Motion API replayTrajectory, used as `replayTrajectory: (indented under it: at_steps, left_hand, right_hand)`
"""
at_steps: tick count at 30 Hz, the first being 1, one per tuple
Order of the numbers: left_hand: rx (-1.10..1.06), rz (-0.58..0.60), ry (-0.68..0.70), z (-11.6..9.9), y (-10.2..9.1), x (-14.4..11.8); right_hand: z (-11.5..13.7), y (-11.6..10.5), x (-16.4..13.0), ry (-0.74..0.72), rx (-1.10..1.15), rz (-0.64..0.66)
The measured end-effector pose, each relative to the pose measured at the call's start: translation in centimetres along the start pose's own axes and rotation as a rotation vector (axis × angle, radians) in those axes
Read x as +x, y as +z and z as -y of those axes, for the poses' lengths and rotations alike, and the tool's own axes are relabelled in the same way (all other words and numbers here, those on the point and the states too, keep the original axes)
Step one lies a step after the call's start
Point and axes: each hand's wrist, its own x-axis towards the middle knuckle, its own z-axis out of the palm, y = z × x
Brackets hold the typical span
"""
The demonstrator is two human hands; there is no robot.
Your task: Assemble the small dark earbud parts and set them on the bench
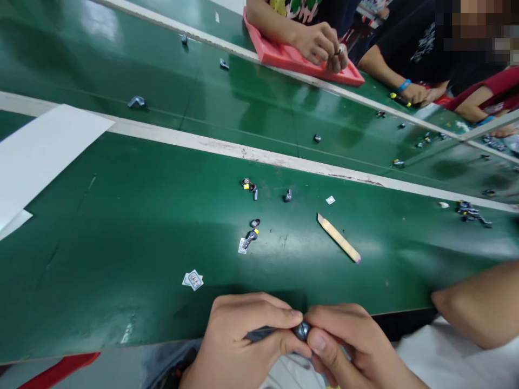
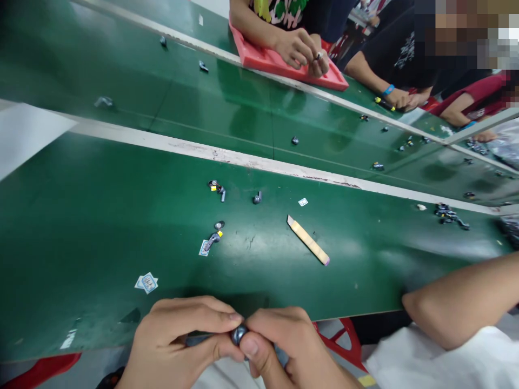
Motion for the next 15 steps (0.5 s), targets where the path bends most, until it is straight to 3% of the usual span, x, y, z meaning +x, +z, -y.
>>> replayTrajectory:
  at_steps: [3, 6, 11, 15]
  left_hand:
    - [-0.026, -0.007, -0.015, -0.3, -0.1, 0.3]
    - [-0.057, -0.021, -0.037, -0.7, 0.0, 0.4]
    - [-0.218, -0.067, -0.233, -1.2, 0.5, 0.0]
    - [-0.228, -0.042, -0.233, -1.6, 0.5, 0.0]
  right_hand:
    - [-0.2, -0.2, 0.4, -0.096, 0.013, -0.083]
    - [-0.4, -0.4, 0.3, -0.207, -0.129, -0.183]
    - [-0.9, -0.5, -0.4, -0.295, -0.389, -0.227]
    - [-0.5, -0.5, -0.6, -0.272, -0.252, -0.267]
